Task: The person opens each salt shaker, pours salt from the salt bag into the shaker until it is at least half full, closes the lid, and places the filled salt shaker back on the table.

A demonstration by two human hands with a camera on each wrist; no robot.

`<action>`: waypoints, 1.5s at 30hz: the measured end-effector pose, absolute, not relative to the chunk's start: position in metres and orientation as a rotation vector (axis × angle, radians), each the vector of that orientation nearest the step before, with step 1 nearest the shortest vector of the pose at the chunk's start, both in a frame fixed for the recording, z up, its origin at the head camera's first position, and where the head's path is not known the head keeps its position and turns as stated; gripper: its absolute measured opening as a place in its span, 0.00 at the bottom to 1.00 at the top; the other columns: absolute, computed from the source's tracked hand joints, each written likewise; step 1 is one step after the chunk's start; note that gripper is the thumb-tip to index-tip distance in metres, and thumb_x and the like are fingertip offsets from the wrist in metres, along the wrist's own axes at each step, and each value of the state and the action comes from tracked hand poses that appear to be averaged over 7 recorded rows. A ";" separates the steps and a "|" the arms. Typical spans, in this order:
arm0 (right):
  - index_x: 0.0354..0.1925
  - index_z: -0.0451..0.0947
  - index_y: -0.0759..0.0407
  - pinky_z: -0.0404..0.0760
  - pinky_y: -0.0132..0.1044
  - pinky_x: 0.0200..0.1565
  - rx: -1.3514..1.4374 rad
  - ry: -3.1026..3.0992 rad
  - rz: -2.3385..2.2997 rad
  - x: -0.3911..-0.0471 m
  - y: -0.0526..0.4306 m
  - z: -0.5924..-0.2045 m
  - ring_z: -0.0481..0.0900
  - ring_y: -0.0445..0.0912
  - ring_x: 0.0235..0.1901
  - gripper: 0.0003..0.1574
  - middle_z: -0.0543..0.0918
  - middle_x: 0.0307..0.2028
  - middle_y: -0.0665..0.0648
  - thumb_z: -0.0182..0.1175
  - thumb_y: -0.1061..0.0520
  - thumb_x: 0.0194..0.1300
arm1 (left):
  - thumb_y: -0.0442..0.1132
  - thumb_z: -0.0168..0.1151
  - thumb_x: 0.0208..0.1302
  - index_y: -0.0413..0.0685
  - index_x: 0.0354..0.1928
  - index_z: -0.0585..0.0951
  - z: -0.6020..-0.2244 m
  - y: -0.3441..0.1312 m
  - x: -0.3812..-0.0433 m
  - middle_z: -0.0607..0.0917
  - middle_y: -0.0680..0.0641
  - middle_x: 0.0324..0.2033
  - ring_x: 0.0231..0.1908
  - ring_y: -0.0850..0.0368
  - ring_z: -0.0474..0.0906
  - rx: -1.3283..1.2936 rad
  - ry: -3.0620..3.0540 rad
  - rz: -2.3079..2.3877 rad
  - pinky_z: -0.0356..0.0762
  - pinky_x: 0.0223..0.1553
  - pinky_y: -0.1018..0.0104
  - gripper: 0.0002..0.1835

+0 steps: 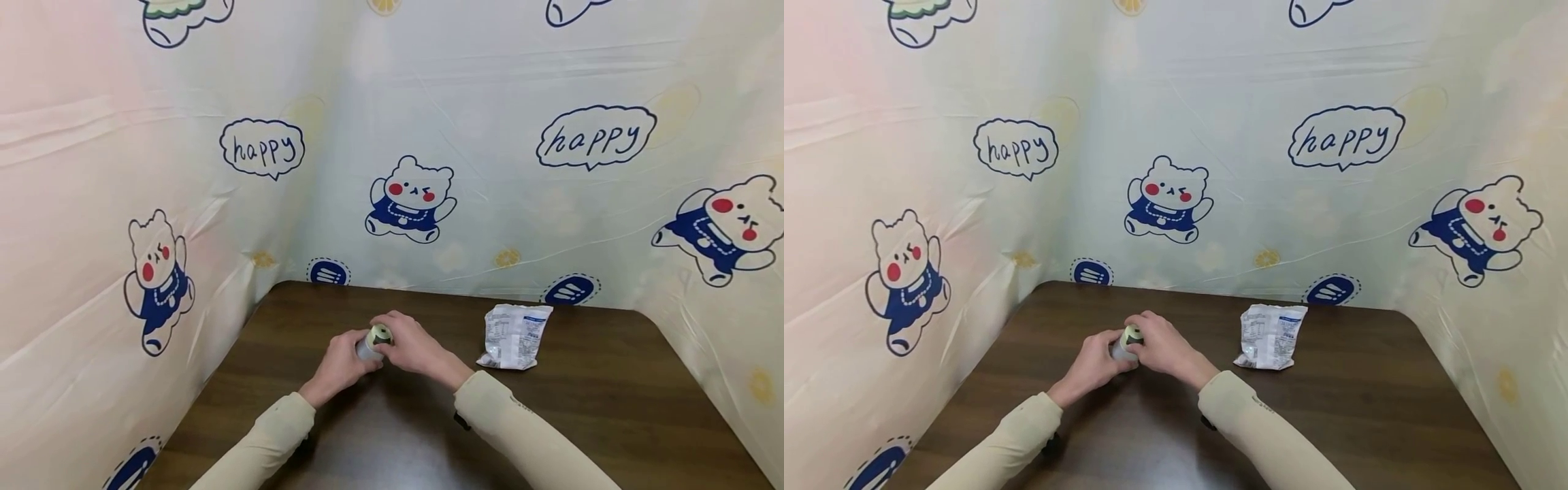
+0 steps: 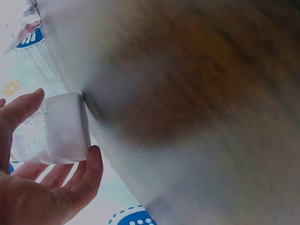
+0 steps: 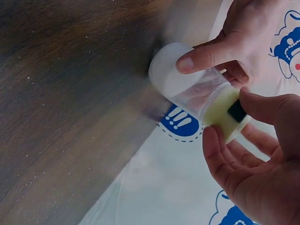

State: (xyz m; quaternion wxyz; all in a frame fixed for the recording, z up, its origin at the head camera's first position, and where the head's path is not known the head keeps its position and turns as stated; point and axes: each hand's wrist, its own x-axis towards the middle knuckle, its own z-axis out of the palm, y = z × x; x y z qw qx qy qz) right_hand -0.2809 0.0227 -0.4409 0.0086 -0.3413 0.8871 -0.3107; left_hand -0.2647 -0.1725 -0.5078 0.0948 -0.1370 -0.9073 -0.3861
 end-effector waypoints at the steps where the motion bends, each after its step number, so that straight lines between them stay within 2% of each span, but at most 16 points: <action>1: 0.64 0.80 0.60 0.82 0.39 0.48 -1.036 2.778 -0.976 -0.280 0.022 -0.441 0.81 0.46 0.47 0.25 0.81 0.55 0.58 0.70 0.56 0.72 | 0.38 0.86 0.52 0.43 0.57 0.86 -0.508 -0.173 -0.264 0.87 0.44 0.48 0.43 0.48 0.83 -0.405 -2.692 -1.145 0.84 0.47 0.45 0.29; 6: 0.55 0.82 0.62 0.80 0.34 0.36 -0.940 2.839 -1.006 -0.283 0.018 -0.445 0.78 0.44 0.36 0.28 0.83 0.44 0.55 0.73 0.45 0.69 | 0.39 0.86 0.52 0.41 0.57 0.85 -0.510 -0.174 -0.263 0.87 0.43 0.47 0.42 0.49 0.84 -0.415 -2.696 -1.122 0.85 0.46 0.47 0.30; 8: 0.54 0.82 0.63 0.80 0.34 0.34 -0.941 2.862 -1.007 -0.285 0.018 -0.446 0.78 0.45 0.35 0.31 0.83 0.43 0.56 0.73 0.41 0.68 | 0.39 0.86 0.52 0.39 0.57 0.85 -0.509 -0.175 -0.264 0.87 0.42 0.47 0.43 0.48 0.84 -0.430 -2.690 -1.117 0.86 0.45 0.46 0.30; 11: 0.64 0.78 0.60 0.83 0.37 0.41 -0.982 2.875 -0.953 -0.285 0.020 -0.446 0.80 0.45 0.40 0.36 0.82 0.52 0.58 0.72 0.40 0.69 | 0.39 0.86 0.52 0.40 0.58 0.85 -0.508 -0.174 -0.265 0.88 0.43 0.47 0.43 0.49 0.85 -0.436 -2.696 -1.110 0.85 0.46 0.47 0.31; 14: 0.74 0.70 0.54 0.82 0.43 0.53 -1.094 2.853 -0.836 -0.284 0.025 -0.446 0.78 0.48 0.54 0.40 0.75 0.65 0.59 0.70 0.45 0.72 | 0.39 0.86 0.52 0.39 0.58 0.85 -0.508 -0.174 -0.266 0.87 0.42 0.48 0.43 0.48 0.84 -0.445 -2.704 -1.097 0.85 0.46 0.46 0.30; 16: 0.76 0.69 0.52 0.80 0.45 0.59 -1.186 2.826 -0.767 -0.283 0.028 -0.447 0.75 0.50 0.60 0.38 0.72 0.68 0.59 0.69 0.52 0.74 | 0.40 0.86 0.52 0.39 0.58 0.85 -0.508 -0.173 -0.266 0.87 0.42 0.48 0.42 0.48 0.84 -0.435 -2.717 -1.093 0.85 0.46 0.46 0.31; 18: 0.74 0.70 0.55 0.78 0.46 0.61 -1.266 2.805 -0.718 -0.282 0.031 -0.447 0.73 0.52 0.63 0.34 0.73 0.68 0.59 0.67 0.57 0.74 | 0.39 0.86 0.51 0.40 0.58 0.85 -0.509 -0.172 -0.265 0.87 0.42 0.47 0.42 0.48 0.83 -0.420 -2.726 -1.095 0.85 0.46 0.45 0.31; 22: 0.69 0.74 0.61 0.80 0.43 0.58 -1.290 2.798 -0.696 -0.284 0.030 -0.444 0.77 0.50 0.55 0.29 0.78 0.61 0.59 0.66 0.59 0.74 | 0.40 0.87 0.51 0.40 0.58 0.85 -0.508 -0.171 -0.264 0.87 0.42 0.47 0.43 0.47 0.84 -0.393 -2.727 -1.101 0.85 0.47 0.45 0.31; 29: 0.60 0.80 0.64 0.81 0.35 0.39 -1.044 2.856 -0.756 -0.287 0.022 -0.439 0.78 0.45 0.37 0.31 0.80 0.46 0.57 0.67 0.42 0.74 | 0.39 0.86 0.52 0.39 0.57 0.85 -0.505 -0.171 -0.266 0.87 0.41 0.48 0.43 0.47 0.84 -0.383 -2.721 -1.139 0.85 0.47 0.45 0.30; 31: 0.59 0.81 0.64 0.81 0.35 0.38 -0.998 2.869 -0.779 -0.289 0.020 -0.440 0.78 0.45 0.36 0.33 0.81 0.45 0.57 0.67 0.38 0.73 | 0.38 0.85 0.53 0.39 0.57 0.85 -0.504 -0.172 -0.267 0.87 0.41 0.48 0.43 0.47 0.84 -0.389 -2.721 -1.153 0.86 0.47 0.46 0.30; 33: 0.63 0.78 0.63 0.82 0.36 0.41 -0.988 2.864 -0.784 -0.290 0.021 -0.441 0.79 0.45 0.39 0.36 0.81 0.49 0.58 0.67 0.37 0.73 | 0.38 0.85 0.53 0.39 0.57 0.85 -0.503 -0.172 -0.268 0.87 0.41 0.48 0.43 0.47 0.85 -0.395 -2.720 -1.156 0.85 0.48 0.46 0.30; 37: 0.76 0.67 0.57 0.80 0.40 0.57 -1.132 2.780 -0.766 -0.287 0.026 -0.442 0.79 0.46 0.54 0.38 0.75 0.66 0.58 0.65 0.48 0.76 | 0.39 0.85 0.53 0.38 0.58 0.85 -0.504 -0.173 -0.268 0.87 0.41 0.48 0.43 0.47 0.84 -0.389 -2.725 -1.130 0.85 0.47 0.45 0.30; 40: 0.77 0.66 0.57 0.77 0.42 0.63 -1.268 2.731 -0.736 -0.287 0.029 -0.444 0.76 0.47 0.61 0.36 0.72 0.70 0.58 0.63 0.58 0.77 | 0.39 0.86 0.52 0.38 0.57 0.85 -0.505 -0.174 -0.268 0.87 0.41 0.48 0.42 0.47 0.83 -0.380 -2.727 -1.108 0.85 0.46 0.45 0.31; 42: 0.75 0.68 0.59 0.78 0.41 0.62 -1.312 2.735 -0.726 -0.288 0.030 -0.445 0.77 0.47 0.60 0.33 0.73 0.68 0.58 0.63 0.60 0.77 | 0.39 0.86 0.51 0.38 0.57 0.85 -0.505 -0.174 -0.268 0.87 0.40 0.48 0.42 0.46 0.83 -0.378 -2.725 -1.112 0.84 0.45 0.44 0.31; 45: 0.72 0.72 0.61 0.81 0.39 0.56 -1.289 2.763 -0.722 -0.290 0.030 -0.446 0.79 0.46 0.52 0.30 0.77 0.61 0.58 0.65 0.57 0.76 | 0.40 0.86 0.52 0.39 0.58 0.85 -0.504 -0.173 -0.268 0.87 0.40 0.48 0.43 0.46 0.83 -0.378 -2.736 -1.130 0.84 0.47 0.43 0.31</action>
